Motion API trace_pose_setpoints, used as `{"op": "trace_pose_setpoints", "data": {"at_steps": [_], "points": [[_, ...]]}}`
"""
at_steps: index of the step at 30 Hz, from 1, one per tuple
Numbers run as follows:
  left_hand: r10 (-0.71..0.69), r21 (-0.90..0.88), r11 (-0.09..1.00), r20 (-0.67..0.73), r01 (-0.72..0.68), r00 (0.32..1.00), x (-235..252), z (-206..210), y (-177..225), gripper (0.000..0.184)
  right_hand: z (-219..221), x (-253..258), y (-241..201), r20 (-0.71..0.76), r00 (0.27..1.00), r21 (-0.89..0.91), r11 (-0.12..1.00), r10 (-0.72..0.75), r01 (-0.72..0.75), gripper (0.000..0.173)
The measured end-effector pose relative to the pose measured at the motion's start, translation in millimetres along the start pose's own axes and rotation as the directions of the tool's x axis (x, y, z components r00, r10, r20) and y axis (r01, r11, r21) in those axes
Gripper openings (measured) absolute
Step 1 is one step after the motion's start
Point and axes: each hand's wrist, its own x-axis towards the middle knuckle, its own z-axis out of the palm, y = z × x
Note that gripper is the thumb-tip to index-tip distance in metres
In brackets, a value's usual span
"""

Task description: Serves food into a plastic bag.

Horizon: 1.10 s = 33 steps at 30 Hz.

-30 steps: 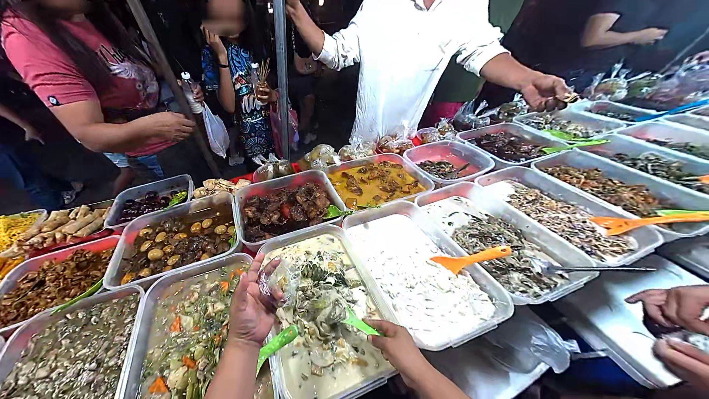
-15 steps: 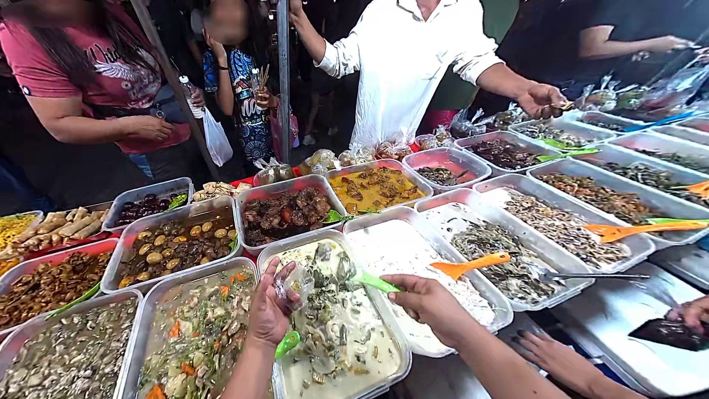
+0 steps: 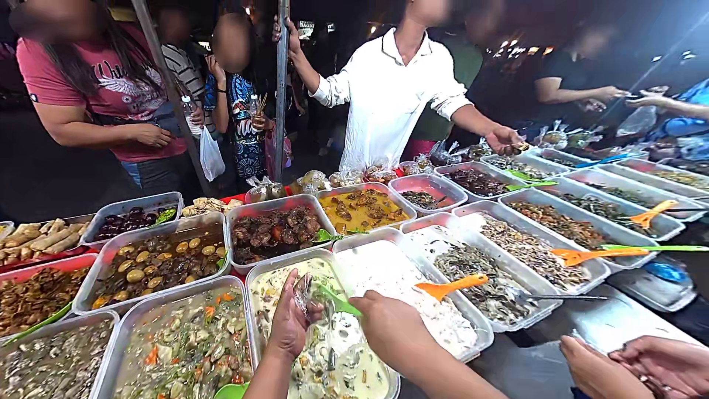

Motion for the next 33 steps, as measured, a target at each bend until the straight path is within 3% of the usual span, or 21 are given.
{"op": "trace_pose_setpoints", "data": {"at_steps": [3, 5, 8, 10, 11, 13, 15, 17, 20, 22, 23, 25, 28, 31, 33], "points": [[-0.045, -0.034, 0.998, -0.049, 0.043, 0.998, -1.6, 3.8, -7.6, 0.061, 3.3, -0.4, -18.6, -0.045, 0.97, -0.27, 0.938, -0.239, 0.218, 0.032], [-0.074, -0.094, 0.993, -0.085, 0.066, 0.994, -4.5, 5.3, -9.4, 0.065, 4.9, -4.1, -16.8, -0.137, 0.923, -0.395, 0.874, -0.359, 0.281, 0.026], [-0.102, -0.187, 0.979, -0.112, 0.08, 0.989, -8.0, 3.5, -6.4, 0.069, 1.3, -11.5, 14.3, -0.452, 0.787, -0.367, 0.892, -0.419, 0.264, 0.028], [-0.102, -0.183, 0.98, -0.114, 0.08, 0.988, -11.0, -0.1, -3.2, 0.07, -6.4, -19.5, 39.9, -0.52, 0.808, -0.203, 0.959, -0.277, 0.198, 0.03], [-0.097, -0.173, 0.982, -0.113, 0.076, 0.989, -12.4, -2.0, -0.7, 0.07, -9.3, -22.8, 50.7, -0.485, 0.858, -0.101, 0.985, -0.17, 0.138, 0.03], [-0.075, -0.147, 0.987, -0.116, 0.058, 0.99, -13.4, -5.6, 7.7, 0.072, -8.5, -21.7, 65.2, -0.256, 0.964, 0.069, 0.996, 0.069, -0.053, 0.033], [-0.031, -0.127, 0.992, -0.103, 0.018, 0.994, -13.8, -12.1, 19.8, 0.074, 10.3, -12.2, 68.2, -0.045, 0.986, 0.11, 0.982, 0.16, -0.155, 0.036], [0.024, -0.123, 0.992, -0.091, -0.035, 0.996, -15.4, -20.1, 32.2, 0.073, 40.4, -1.2, 55.8, 0.041, 0.989, 0.065, 0.988, 0.14, -0.142, 0.037], [0.092, -0.117, 0.988, -0.087, -0.102, 0.992, -20.8, -31.5, 48.5, 0.066, 98.9, 23.3, 33.7, -0.071, 0.997, -0.002, 1.0, -0.029, 0.029, 0.041], [0.128, -0.103, 0.985, -0.107, -0.139, 0.986, -25.8, -38.6, 53.7, 0.064, 131.3, 39.1, 25.4, -0.002, 0.998, 0.064, 0.996, -0.058, 0.058, 0.042], [0.137, -0.1, 0.984, -0.124, -0.15, 0.983, -29.2, -42.2, 55.0, 0.063, 142.6, 44.1, 23.4, 0.083, 0.997, 0.145, 0.989, -0.013, 0.001, 0.041], [0.148, -0.075, 0.984, -0.15, -0.16, 0.978, -34.7, -48.8, 57.6, 0.063, 161.0, 53.7, 30.9, 0.222, 0.971, 0.399, 0.9, 0.09, -0.175, 0.039], [0.157, -0.08, 0.982, -0.18, -0.173, 0.971, -40.4, -56.8, 59.3, 0.062, 180.0, 56.8, 53.6, 0.308, 0.938, 0.746, 0.571, 0.16, -0.342, 0.037], [0.155, -0.115, 0.978, -0.17, -0.176, 0.973, -43.3, -62.4, 60.1, 0.062, 165.4, 39.1, 62.1, 0.4, 0.893, 0.856, 0.264, 0.204, -0.444, 0.03], [0.151, -0.129, 0.977, -0.163, -0.173, 0.975, -42.7, -63.5, 59.2, 0.063, 158.7, 32.0, 68.8, 0.378, 0.902, 0.879, 0.225, 0.206, -0.42, 0.029]]}}
